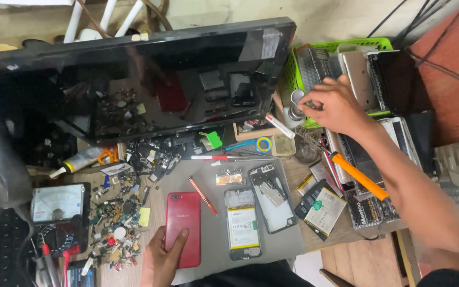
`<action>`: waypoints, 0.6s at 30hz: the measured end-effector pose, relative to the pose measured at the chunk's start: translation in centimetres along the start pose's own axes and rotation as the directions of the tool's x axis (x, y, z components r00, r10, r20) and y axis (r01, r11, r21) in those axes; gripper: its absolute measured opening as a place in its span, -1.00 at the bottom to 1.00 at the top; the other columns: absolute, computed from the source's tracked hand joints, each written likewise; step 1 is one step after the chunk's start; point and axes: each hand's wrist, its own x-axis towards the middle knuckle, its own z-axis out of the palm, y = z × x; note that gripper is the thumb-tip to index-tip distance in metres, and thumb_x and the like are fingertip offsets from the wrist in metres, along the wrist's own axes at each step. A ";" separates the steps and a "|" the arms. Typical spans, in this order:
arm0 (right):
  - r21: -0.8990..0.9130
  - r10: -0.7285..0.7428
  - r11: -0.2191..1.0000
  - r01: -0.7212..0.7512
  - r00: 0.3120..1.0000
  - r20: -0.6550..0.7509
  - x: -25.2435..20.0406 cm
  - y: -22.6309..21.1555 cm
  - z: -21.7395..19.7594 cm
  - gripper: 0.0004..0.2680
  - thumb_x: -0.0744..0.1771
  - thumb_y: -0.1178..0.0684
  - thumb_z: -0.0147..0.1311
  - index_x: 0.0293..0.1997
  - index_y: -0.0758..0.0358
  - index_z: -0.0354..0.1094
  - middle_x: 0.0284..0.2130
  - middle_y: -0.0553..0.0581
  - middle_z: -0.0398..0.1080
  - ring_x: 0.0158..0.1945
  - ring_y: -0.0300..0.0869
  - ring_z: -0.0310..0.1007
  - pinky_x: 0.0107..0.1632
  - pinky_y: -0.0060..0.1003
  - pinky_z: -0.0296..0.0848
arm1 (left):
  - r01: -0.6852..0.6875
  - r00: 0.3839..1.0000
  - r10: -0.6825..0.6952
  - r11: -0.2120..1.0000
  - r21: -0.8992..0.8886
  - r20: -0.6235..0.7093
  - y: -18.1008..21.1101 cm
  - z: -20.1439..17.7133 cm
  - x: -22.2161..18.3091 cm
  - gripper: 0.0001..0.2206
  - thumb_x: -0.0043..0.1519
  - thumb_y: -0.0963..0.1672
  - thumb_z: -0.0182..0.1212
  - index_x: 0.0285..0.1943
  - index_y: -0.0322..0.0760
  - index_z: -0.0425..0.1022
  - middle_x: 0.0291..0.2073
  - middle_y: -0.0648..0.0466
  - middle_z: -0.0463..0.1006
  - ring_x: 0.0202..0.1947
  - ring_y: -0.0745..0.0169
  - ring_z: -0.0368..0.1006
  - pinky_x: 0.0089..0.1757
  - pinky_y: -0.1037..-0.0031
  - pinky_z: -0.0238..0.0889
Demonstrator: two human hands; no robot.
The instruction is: Applying adhesive to the frame of a red smartphone using a precision tool on a repair bench.
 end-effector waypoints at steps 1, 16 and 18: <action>0.000 0.001 1.000 -0.001 1.000 0.001 0.1 0.2 0.3 -0.90 0.36 -0.10 0.26 -0.16 -0.04 0.62 -0.59 -0.11 0.34 -0.29 -0.17 0.29 0.04 -0.19 0.05 | 0.001 1.000 -0.001 1.000 0.000 0.000 0.6 0.0 -0.3 -0.61 0.16 0.02 0.40 -0.48 -0.23 0.29 -0.73 0.08 0.27 -0.72 0.28 0.21 -0.55 0.51 -0.01; -0.101 0.001 0.995 0.012 0.991 0.130 0.8 -0.2 -1.0 -0.88 0.33 -0.18 0.26 -0.19 -0.13 0.62 -0.54 -0.15 0.35 -0.27 -0.15 0.23 -0.01 -0.18 0.04 | 0.165 0.984 -0.153 0.973 0.159 -0.089 3.3 1.0 -1.7 -0.67 0.11 0.07 0.28 -0.17 -0.18 0.61 -0.42 0.02 0.66 -0.37 0.16 0.55 -0.31 0.45 0.33; -0.120 -0.032 0.991 0.052 0.986 0.164 1.6 -1.0 -2.7 -0.59 0.24 -0.23 0.30 0.23 -0.23 0.46 0.07 0.02 0.34 0.12 0.00 0.15 0.17 0.03 0.12 | 0.142 0.963 -0.097 0.976 0.167 -0.252 3.1 2.0 -2.2 -0.51 0.04 0.07 0.33 0.16 0.06 0.42 -0.26 0.20 0.75 -0.26 0.16 0.64 -0.19 0.36 0.38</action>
